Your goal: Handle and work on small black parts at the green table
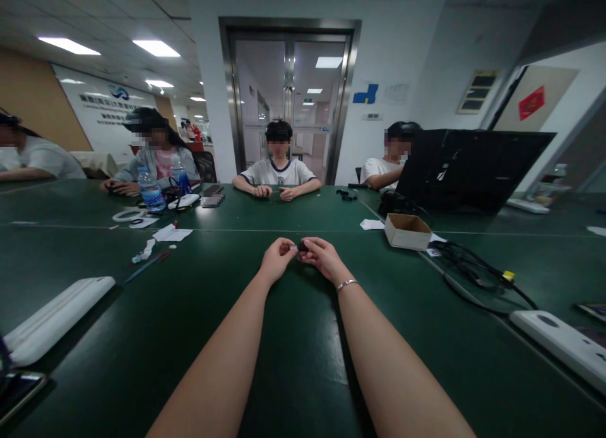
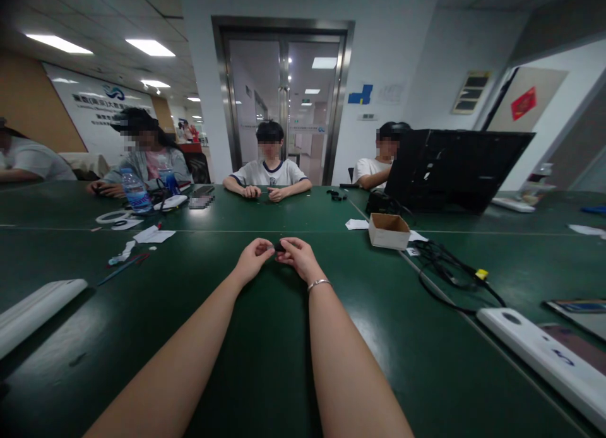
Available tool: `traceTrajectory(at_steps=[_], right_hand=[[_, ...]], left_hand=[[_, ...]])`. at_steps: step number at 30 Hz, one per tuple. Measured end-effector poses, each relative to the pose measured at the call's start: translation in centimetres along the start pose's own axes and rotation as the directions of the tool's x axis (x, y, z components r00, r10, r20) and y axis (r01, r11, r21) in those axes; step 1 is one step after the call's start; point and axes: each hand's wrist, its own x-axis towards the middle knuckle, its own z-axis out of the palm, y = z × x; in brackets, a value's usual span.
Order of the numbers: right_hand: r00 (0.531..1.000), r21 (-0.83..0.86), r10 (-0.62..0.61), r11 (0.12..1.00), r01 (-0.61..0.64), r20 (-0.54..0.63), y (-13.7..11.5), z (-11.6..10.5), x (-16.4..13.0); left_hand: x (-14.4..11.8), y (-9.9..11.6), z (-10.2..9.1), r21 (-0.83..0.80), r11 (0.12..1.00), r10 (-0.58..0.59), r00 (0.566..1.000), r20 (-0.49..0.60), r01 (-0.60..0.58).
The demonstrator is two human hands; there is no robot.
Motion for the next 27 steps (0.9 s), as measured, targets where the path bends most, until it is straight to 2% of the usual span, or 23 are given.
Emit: traceTrajectory(at_steps=[2,6,9,13,18,21,24,27], right_hand=[[1.0,-0.005,-0.007,1.0,0.006,-0.01,0.11,-0.01,-0.06],[1.0,-0.039,-0.005,0.999,0.005,-0.001,0.29,-0.01,0.04],[1.0,-0.046,0.001,0.999,0.0,0.02,0.35,0.02,0.13],[1.0,-0.053,0.002,0.999,-0.001,0.017,0.31,0.1,0.13],[1.0,-0.073,-0.001,0.997,0.003,0.018,0.25,0.17,0.02],[1.0,-0.084,0.0,0.996,0.002,0.027,0.25,0.15,-0.01],[0.999,-0.089,-0.003,0.996,0.006,0.036,0.25,0.12,0.04],[1.0,-0.094,0.001,0.996,0.002,0.03,0.24,0.12,0.12]], left_hand=[[-0.11,0.05,0.17,-0.061,0.998,0.011,1.0,-0.004,-0.011],[0.14,-0.44,0.49,-0.107,0.988,-0.111,0.993,0.036,0.114],[0.36,-0.6,0.51,-0.1,0.991,-0.094,0.996,0.005,0.094],[0.33,-0.24,0.38,-0.093,0.987,-0.134,0.991,-0.007,0.133],[0.26,-0.17,0.42,-0.105,0.99,-0.102,0.994,-0.028,0.098],[0.32,-0.23,0.48,-0.104,0.988,-0.113,0.994,-0.007,0.111],[0.41,-0.18,0.48,-0.105,0.991,-0.087,0.995,-0.037,0.083],[0.53,-0.16,0.44,-0.128,0.983,-0.131,0.991,0.0,0.13]])
